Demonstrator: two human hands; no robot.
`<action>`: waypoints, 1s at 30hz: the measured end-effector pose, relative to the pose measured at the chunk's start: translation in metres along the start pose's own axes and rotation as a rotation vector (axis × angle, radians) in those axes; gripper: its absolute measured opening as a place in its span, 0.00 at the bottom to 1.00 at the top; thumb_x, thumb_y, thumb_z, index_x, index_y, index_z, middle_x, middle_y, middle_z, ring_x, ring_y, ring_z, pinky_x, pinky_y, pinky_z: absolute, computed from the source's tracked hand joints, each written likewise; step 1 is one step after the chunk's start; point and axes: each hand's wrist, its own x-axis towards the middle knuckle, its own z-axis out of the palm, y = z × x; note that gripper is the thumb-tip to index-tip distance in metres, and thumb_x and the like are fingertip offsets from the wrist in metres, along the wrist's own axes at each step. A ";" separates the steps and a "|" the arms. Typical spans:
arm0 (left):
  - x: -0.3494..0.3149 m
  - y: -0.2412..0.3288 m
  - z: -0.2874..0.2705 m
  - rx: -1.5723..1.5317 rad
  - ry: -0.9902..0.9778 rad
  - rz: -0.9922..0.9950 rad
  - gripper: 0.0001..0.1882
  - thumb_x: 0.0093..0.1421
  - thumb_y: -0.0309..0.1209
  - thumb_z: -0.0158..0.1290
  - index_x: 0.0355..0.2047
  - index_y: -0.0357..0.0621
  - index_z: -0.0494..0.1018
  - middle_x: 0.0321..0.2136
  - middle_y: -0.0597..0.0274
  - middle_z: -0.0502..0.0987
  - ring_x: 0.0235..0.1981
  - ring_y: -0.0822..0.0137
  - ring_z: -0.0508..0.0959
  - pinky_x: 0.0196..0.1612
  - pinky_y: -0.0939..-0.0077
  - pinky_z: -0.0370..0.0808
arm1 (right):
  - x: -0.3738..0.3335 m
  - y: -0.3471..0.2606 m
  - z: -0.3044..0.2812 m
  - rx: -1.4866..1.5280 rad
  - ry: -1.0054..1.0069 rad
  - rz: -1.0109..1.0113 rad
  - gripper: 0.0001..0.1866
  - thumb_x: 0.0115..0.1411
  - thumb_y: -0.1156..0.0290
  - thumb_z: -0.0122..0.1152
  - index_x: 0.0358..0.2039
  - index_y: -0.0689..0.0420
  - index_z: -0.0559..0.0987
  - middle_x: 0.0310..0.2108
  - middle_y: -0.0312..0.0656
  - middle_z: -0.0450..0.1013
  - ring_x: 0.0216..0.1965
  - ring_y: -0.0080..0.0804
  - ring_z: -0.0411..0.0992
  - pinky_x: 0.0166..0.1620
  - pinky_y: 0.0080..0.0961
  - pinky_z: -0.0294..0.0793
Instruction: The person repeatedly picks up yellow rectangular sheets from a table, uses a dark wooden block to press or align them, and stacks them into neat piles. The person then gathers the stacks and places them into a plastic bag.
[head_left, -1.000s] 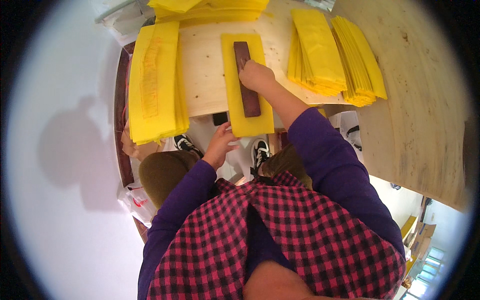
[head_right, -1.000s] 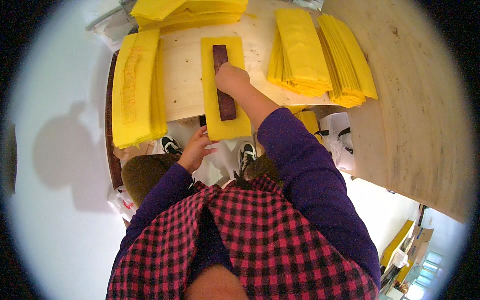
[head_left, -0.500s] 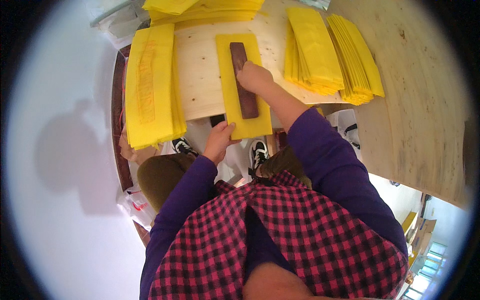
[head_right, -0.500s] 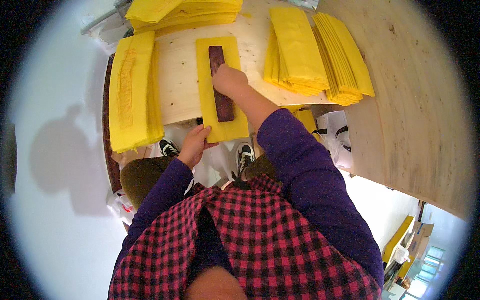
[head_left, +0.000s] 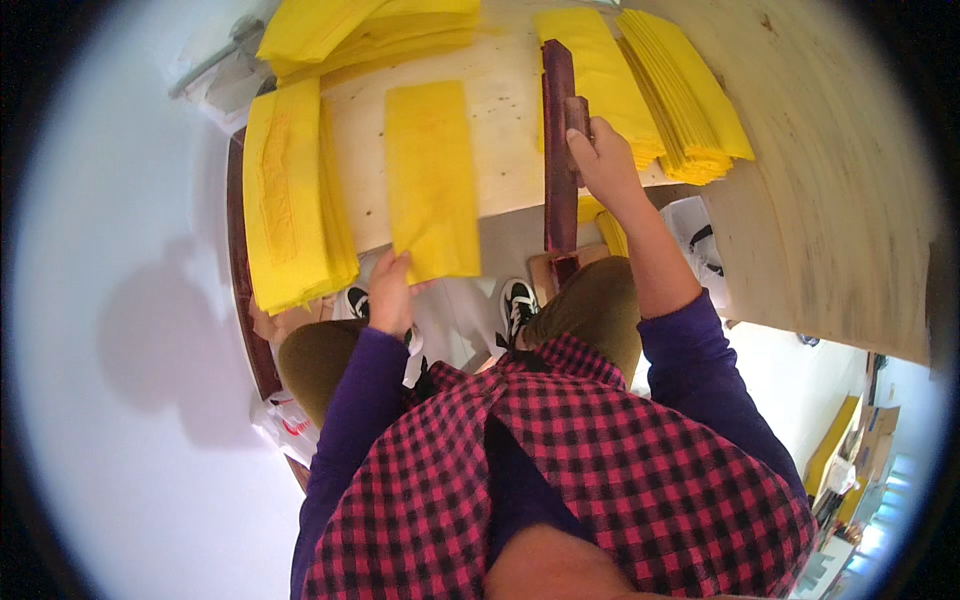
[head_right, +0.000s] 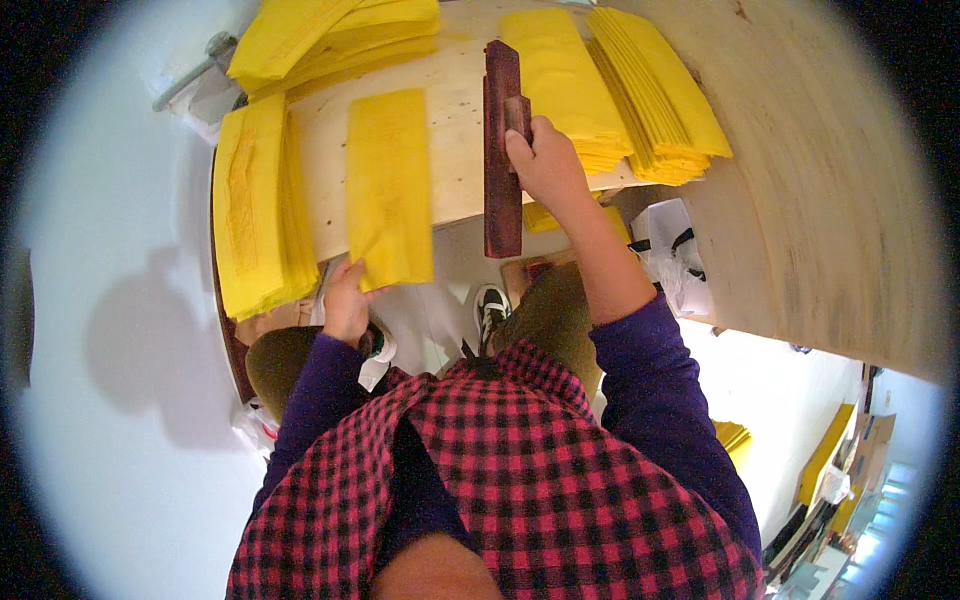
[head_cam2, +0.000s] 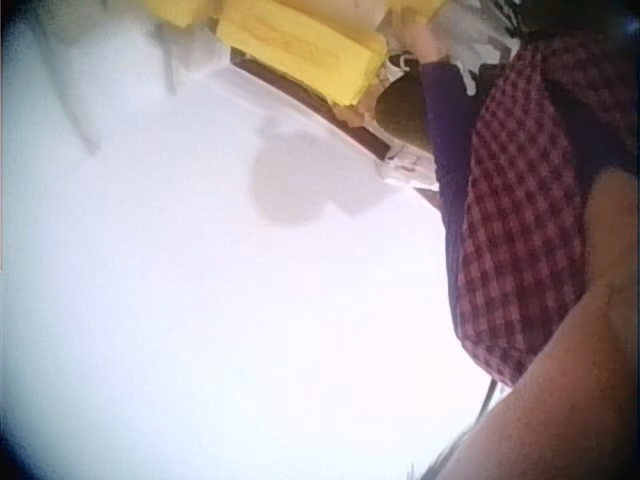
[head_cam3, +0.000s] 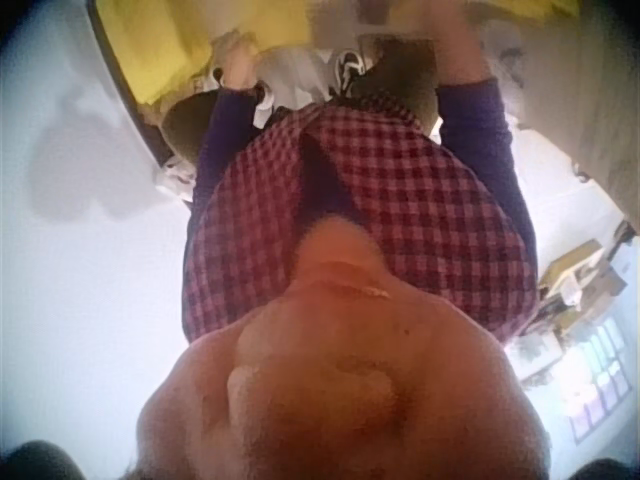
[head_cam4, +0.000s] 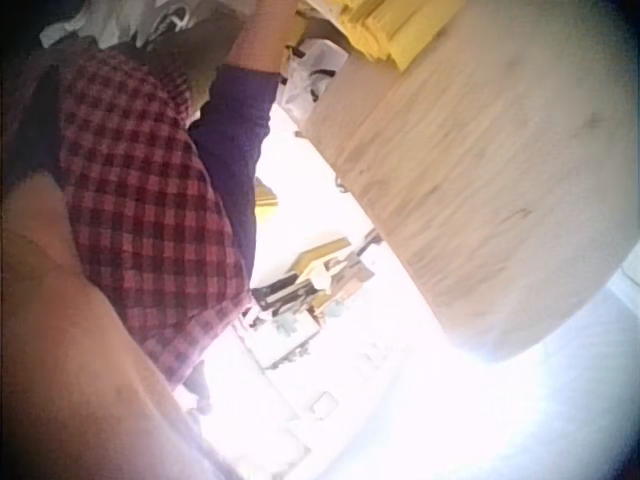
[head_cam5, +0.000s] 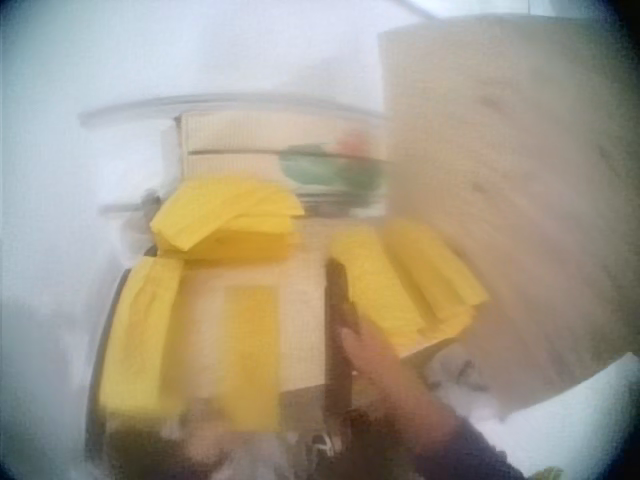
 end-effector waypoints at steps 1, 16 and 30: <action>-0.003 0.002 -0.005 0.020 0.054 -0.012 0.13 0.63 0.31 0.40 0.44 0.39 0.68 0.39 0.59 0.75 0.35 0.65 0.77 0.32 0.70 0.77 | -0.005 0.004 -0.009 0.007 0.024 0.038 0.21 0.57 0.57 0.50 0.29 0.67 0.68 0.26 0.61 0.70 0.30 0.58 0.70 0.35 0.42 0.68; -0.051 -0.022 -0.010 0.473 0.403 0.359 0.10 0.61 0.31 0.46 0.40 0.39 0.67 0.34 0.61 0.70 0.34 0.71 0.70 0.37 0.77 0.68 | -0.030 0.040 -0.102 0.266 0.362 0.087 0.16 0.59 0.62 0.51 0.28 0.65 0.69 0.18 0.47 0.69 0.19 0.32 0.69 0.25 0.28 0.69; 0.059 0.038 0.220 0.522 -0.402 0.081 0.13 0.61 0.34 0.48 0.42 0.38 0.69 0.32 0.60 0.74 0.27 0.71 0.72 0.31 0.79 0.70 | -0.044 0.053 -0.130 0.486 0.374 0.101 0.14 0.60 0.64 0.52 0.29 0.65 0.69 0.18 0.41 0.69 0.20 0.22 0.68 0.23 0.22 0.68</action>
